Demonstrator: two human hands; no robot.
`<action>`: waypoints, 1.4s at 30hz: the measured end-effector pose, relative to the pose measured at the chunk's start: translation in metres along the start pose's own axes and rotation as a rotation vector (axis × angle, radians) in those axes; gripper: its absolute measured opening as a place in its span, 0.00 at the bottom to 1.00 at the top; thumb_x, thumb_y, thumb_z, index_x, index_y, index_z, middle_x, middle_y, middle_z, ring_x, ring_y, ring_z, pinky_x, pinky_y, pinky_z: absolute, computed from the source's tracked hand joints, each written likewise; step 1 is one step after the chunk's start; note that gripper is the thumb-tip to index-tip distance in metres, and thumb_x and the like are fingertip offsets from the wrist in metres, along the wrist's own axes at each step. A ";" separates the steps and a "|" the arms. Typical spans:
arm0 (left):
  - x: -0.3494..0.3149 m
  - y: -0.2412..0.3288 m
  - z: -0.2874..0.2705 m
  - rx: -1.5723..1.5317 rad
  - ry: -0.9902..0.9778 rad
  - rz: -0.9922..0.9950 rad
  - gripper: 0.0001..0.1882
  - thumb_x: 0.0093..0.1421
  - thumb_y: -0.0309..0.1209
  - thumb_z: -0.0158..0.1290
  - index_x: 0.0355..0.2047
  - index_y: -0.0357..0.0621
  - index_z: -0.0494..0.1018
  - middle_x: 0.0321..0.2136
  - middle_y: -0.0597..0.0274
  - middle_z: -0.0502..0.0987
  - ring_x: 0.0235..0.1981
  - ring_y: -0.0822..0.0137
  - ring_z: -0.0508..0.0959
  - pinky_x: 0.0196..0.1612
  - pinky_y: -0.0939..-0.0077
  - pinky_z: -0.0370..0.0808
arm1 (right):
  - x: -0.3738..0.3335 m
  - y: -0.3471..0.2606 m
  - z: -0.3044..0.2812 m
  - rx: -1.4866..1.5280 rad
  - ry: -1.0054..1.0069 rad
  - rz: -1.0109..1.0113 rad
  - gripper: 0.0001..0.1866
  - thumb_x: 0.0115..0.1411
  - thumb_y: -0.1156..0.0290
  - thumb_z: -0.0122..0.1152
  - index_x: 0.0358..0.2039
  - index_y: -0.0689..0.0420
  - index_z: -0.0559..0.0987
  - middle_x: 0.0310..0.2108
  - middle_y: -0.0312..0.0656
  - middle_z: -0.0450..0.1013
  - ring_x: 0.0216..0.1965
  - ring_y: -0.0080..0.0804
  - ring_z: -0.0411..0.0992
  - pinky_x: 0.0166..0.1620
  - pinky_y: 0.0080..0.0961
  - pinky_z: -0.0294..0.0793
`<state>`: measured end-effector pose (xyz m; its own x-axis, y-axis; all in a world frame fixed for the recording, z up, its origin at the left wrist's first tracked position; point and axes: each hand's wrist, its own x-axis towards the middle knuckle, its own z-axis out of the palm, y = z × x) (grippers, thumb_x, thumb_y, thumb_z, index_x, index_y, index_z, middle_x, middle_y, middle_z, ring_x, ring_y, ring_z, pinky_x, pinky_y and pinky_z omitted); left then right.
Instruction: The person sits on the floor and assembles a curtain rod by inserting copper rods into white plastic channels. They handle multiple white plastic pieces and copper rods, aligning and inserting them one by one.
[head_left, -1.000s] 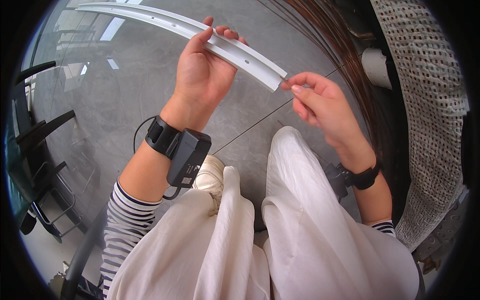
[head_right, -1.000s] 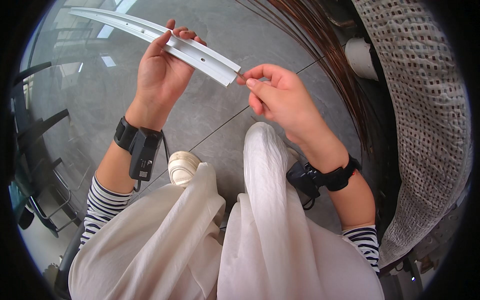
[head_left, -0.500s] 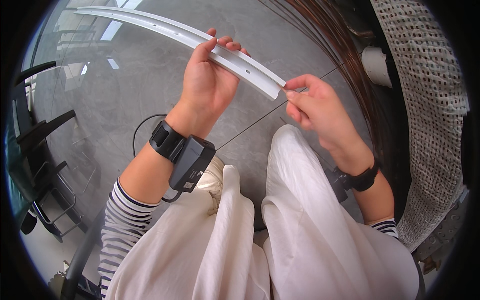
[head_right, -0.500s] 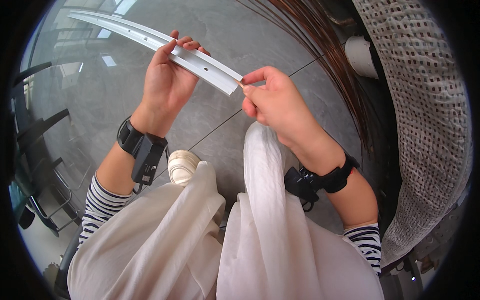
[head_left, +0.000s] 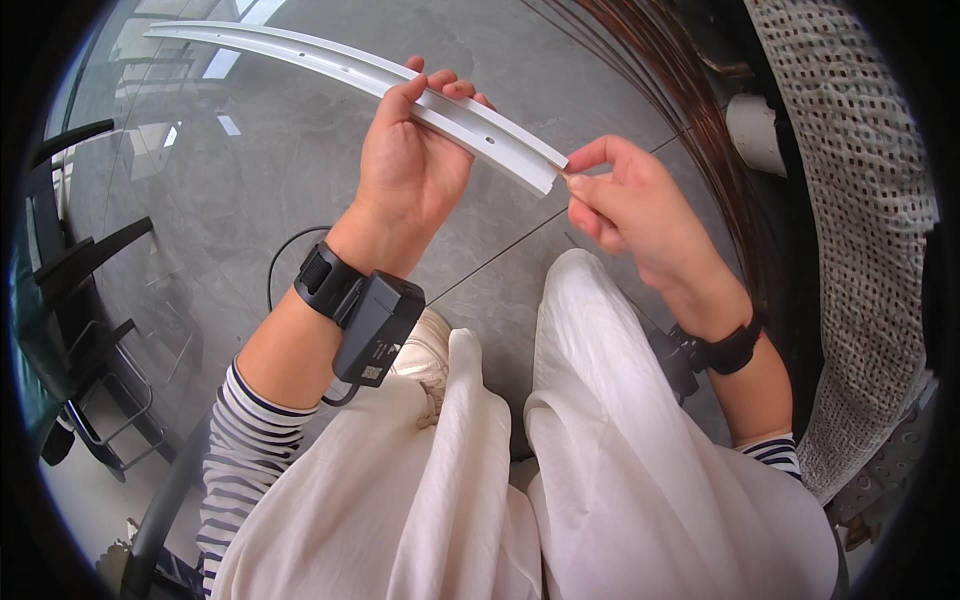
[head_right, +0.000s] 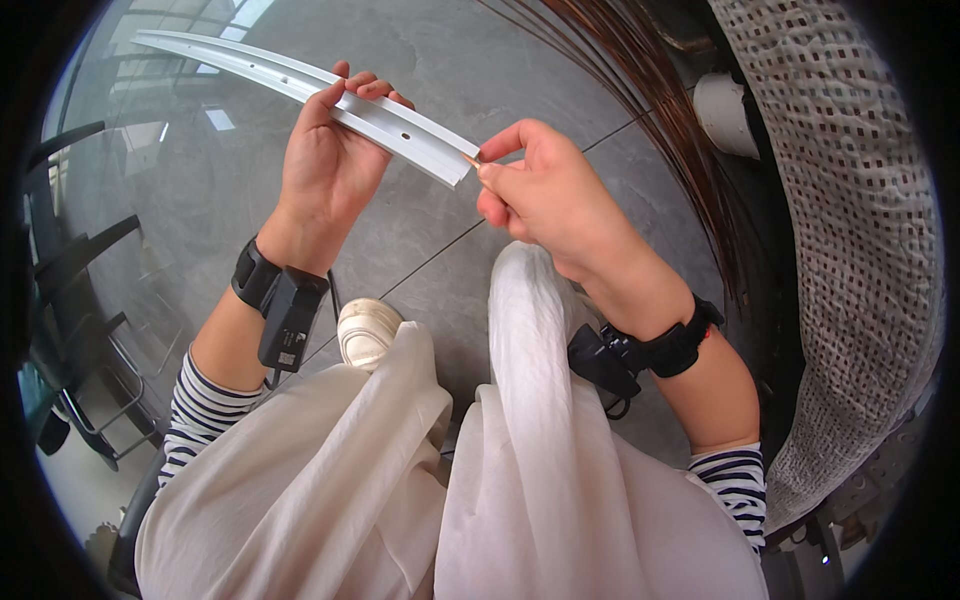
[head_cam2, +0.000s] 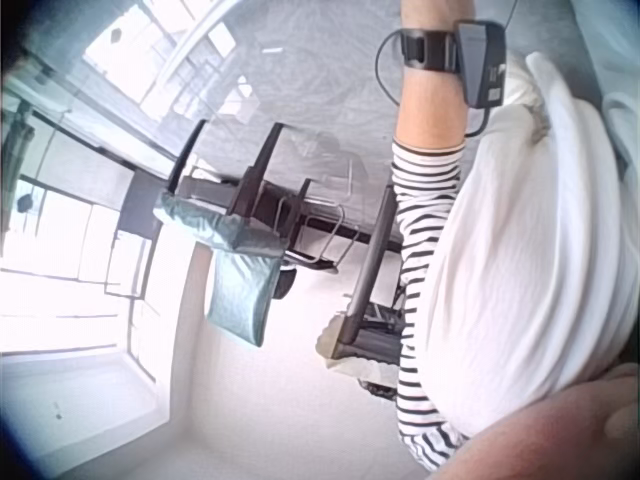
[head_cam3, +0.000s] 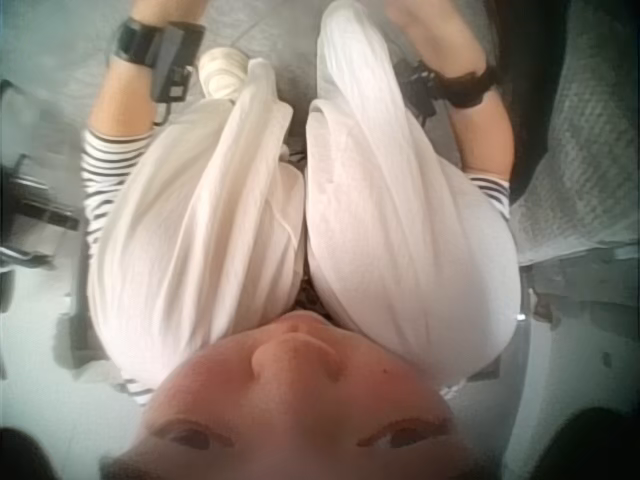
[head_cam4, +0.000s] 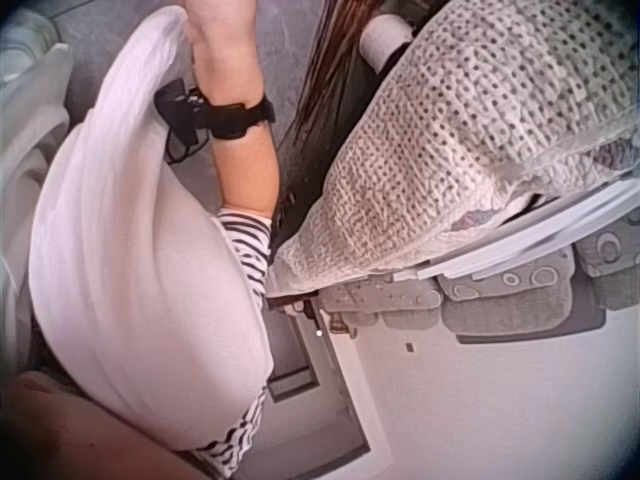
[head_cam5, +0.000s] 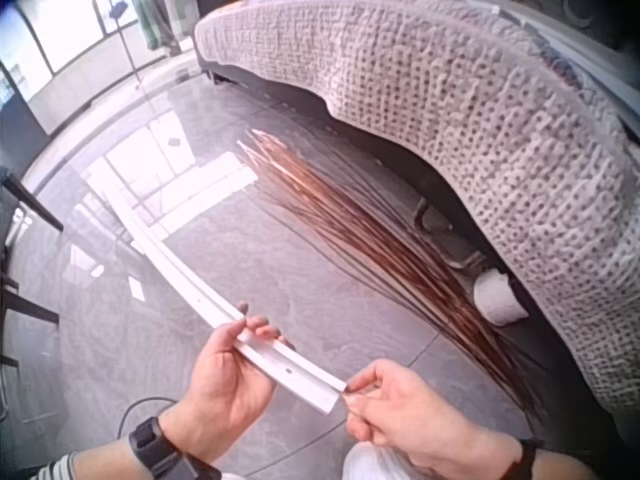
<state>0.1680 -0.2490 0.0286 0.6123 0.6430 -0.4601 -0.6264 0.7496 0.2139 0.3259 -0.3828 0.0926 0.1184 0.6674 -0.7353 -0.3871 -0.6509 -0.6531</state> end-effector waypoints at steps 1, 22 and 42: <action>-0.001 0.001 0.000 -0.005 0.000 -0.002 0.14 0.67 0.25 0.40 0.52 0.50 0.57 0.35 0.63 0.68 0.36 0.67 0.72 0.51 0.57 0.71 | 0.000 0.000 -0.001 0.001 -0.018 0.001 0.11 0.65 0.75 0.52 0.46 0.66 0.67 0.21 0.37 0.70 0.18 0.14 0.60 0.17 0.15 0.52; 0.002 0.026 -0.011 0.080 -0.006 0.035 0.14 0.68 0.26 0.42 0.54 0.48 0.59 0.39 0.60 0.71 0.45 0.63 0.74 0.56 0.52 0.71 | 0.026 0.005 -0.025 -0.328 -0.173 -0.231 0.06 0.65 0.74 0.53 0.41 0.59 0.69 0.21 0.33 0.72 0.19 0.14 0.61 0.24 0.17 0.60; -0.051 -0.031 -0.004 0.262 0.130 -0.314 0.25 0.67 0.37 0.51 0.63 0.51 0.62 0.61 0.64 0.68 0.63 0.62 0.66 0.66 0.61 0.61 | -0.033 0.063 -0.004 -1.278 0.214 -0.491 0.30 0.48 0.75 0.67 0.53 0.60 0.67 0.35 0.46 0.70 0.36 0.48 0.74 0.36 0.38 0.76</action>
<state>0.1542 -0.3054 0.0423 0.6776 0.3642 -0.6389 -0.2651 0.9313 0.2497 0.3017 -0.4470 0.0749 0.1783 0.9301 -0.3212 0.8185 -0.3214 -0.4763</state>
